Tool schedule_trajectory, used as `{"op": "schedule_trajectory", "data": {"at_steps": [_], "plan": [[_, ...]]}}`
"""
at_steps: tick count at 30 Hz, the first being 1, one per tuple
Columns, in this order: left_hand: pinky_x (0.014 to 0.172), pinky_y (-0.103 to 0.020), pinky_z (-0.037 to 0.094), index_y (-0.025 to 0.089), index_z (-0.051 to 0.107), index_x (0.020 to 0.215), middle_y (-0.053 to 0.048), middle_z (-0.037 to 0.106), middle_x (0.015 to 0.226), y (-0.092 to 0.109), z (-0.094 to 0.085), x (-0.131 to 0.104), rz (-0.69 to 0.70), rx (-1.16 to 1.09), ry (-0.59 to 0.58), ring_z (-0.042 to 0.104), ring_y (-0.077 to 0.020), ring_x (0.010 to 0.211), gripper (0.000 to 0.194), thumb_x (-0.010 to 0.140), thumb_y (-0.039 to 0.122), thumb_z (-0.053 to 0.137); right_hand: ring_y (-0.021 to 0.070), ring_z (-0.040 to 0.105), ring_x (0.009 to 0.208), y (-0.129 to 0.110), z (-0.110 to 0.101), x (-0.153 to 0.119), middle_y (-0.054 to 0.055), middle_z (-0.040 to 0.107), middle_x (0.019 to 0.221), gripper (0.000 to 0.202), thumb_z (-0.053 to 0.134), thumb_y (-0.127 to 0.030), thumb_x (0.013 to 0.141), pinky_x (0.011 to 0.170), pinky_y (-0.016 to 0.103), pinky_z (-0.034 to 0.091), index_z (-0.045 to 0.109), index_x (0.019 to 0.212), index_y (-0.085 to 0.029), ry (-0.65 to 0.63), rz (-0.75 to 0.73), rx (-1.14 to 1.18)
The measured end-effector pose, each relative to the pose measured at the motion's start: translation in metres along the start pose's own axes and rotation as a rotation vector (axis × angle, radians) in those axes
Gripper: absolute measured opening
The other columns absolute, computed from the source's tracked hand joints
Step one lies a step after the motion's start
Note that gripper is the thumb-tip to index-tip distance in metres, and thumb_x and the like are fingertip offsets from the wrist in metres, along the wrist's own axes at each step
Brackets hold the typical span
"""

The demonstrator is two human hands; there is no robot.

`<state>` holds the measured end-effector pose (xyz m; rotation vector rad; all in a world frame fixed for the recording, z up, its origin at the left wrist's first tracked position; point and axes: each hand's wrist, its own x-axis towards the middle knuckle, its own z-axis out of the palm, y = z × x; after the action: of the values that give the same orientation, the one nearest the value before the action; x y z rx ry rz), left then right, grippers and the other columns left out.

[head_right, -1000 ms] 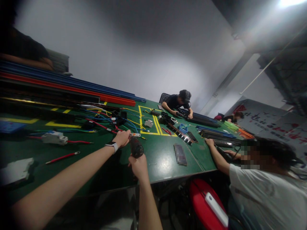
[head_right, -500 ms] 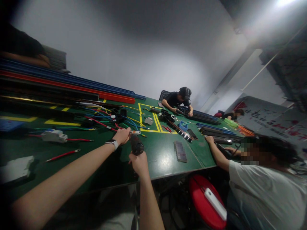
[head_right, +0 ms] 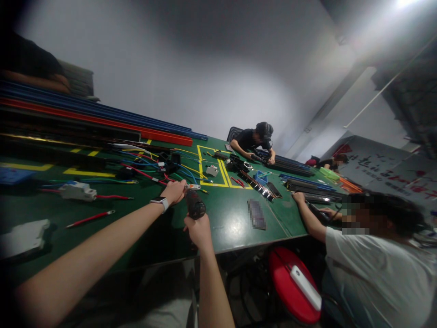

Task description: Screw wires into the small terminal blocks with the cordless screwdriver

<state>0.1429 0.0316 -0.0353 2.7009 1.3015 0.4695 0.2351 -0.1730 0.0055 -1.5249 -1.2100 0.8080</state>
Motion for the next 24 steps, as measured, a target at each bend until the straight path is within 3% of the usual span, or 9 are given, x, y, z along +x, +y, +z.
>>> {"op": "schedule_trajectory", "data": {"at_steps": [24], "plan": [[0.090, -0.040, 0.034, 0.014, 0.048, 0.110, -0.016, 0.067, 0.100, -0.0016, 0.0041, 0.0010, 0.001, -0.011, 0.013, 0.060, -0.0293, 0.104, 0.030, 0.080, 0.019, 0.050, 0.0150, 0.060, 0.053, -0.0013, 0.0011, -0.0005, -0.003, 0.059, 0.062, 0.014, 0.050, -0.017, 0.068, 0.051, 0.022, 0.044, 0.059, 0.079, -0.020, 0.002, -0.034, -0.024]]}}
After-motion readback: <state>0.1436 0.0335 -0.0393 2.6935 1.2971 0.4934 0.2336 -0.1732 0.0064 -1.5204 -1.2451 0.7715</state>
